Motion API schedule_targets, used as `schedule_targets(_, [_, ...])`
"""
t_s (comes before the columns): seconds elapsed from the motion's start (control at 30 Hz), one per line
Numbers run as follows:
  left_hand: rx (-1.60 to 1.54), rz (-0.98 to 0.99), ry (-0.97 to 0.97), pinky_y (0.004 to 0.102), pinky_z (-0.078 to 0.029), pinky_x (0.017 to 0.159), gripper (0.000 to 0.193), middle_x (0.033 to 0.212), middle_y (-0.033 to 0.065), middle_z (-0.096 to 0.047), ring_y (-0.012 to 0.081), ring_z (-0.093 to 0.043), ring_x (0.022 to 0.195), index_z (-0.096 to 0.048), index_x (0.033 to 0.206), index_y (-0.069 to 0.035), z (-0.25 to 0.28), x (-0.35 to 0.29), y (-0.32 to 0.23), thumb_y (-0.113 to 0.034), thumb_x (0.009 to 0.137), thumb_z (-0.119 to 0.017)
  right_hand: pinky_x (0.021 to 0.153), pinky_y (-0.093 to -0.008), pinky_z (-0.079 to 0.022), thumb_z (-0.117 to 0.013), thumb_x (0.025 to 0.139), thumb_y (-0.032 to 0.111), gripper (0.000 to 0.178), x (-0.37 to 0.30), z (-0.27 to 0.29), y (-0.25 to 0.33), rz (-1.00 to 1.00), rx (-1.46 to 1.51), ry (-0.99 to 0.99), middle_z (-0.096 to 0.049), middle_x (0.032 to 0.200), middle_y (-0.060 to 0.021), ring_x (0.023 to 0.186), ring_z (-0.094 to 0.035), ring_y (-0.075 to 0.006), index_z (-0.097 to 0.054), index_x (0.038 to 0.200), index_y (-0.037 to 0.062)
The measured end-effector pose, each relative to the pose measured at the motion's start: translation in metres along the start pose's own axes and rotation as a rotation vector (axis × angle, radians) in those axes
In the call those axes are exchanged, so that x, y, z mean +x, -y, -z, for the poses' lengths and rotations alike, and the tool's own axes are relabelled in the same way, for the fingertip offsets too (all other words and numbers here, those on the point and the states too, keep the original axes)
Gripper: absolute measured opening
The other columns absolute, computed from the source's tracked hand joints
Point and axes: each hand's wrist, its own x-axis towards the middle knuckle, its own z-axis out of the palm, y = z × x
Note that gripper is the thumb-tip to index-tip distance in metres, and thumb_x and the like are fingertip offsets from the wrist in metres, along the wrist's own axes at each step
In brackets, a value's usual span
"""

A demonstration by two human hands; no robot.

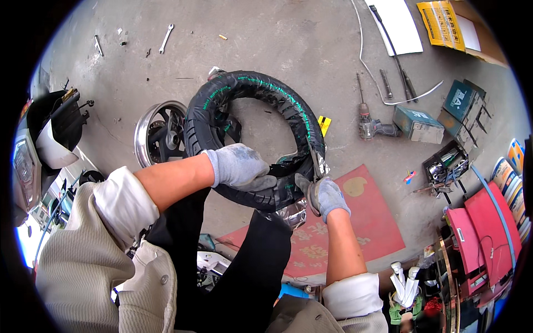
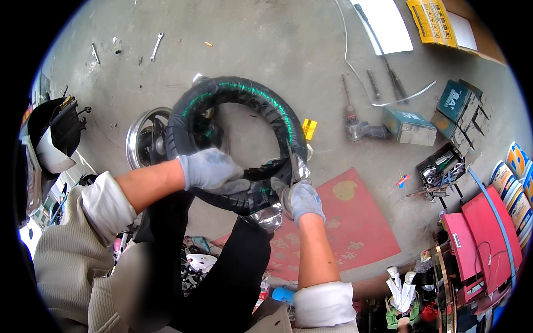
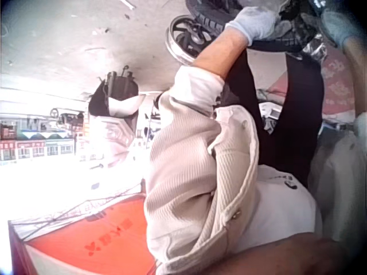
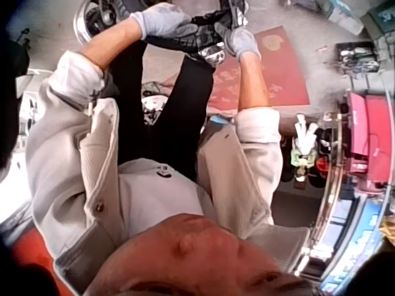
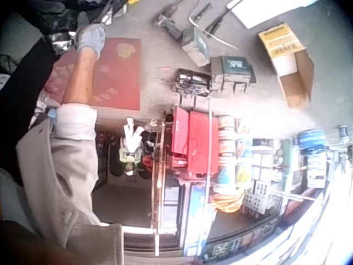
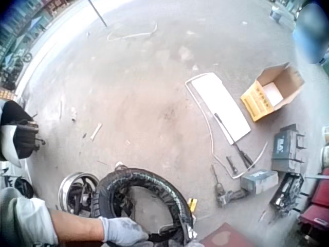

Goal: The person removes plastic wrapping from a new motorcycle tire, then uses a tire iron to lever the tire bead onto a metal rim. The person works while sitting on the floor in a workshop area.

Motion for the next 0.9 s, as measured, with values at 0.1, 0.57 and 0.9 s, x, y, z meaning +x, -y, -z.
schedule_targets(0.1, [0.034,-0.02,0.006,0.051,-0.053,0.076,0.049,0.083,0.0206,-0.07,0.0423,-0.068,0.082,-0.073,0.085,-0.009,-0.002,-0.009,0.026,-0.048,0.102,-0.049,0.102,-0.0468,-0.05,-0.067,0.087,0.068,0.088,-0.011,-0.004,0.004,-0.003,0.007,0.016,-0.064,0.13,-0.031,0.124,-0.061,-0.0441,-0.059,0.131,-0.0081])
schedule_targets(0.57, [0.101,-0.024,0.076,0.0503,-0.053,0.078,0.044,0.083,0.0208,-0.07,0.0423,-0.068,0.083,-0.074,0.086,-0.007,0.012,-0.012,0.038,-0.044,0.1,-0.052,0.084,-0.0514,-0.054,-0.069,0.088,0.064,0.074,0.042,-0.072,-0.014,0.059,0.23,-0.228,-0.071,0.1,-0.0311,0.099,-0.068,-0.0478,-0.068,0.109,-0.0071])
schedule_targets(0.9, [0.104,0.072,0.191,0.0458,-0.052,0.071,0.045,0.077,0.0205,-0.069,0.0392,-0.066,0.074,-0.074,0.082,-0.005,0.059,-0.032,0.065,-0.044,0.097,-0.059,0.091,-0.0455,-0.053,-0.063,0.092,0.063,0.076,0.097,-0.078,0.024,0.135,0.521,-0.22,-0.072,0.112,-0.0278,0.11,-0.069,-0.0393,-0.064,0.121,-0.0065])
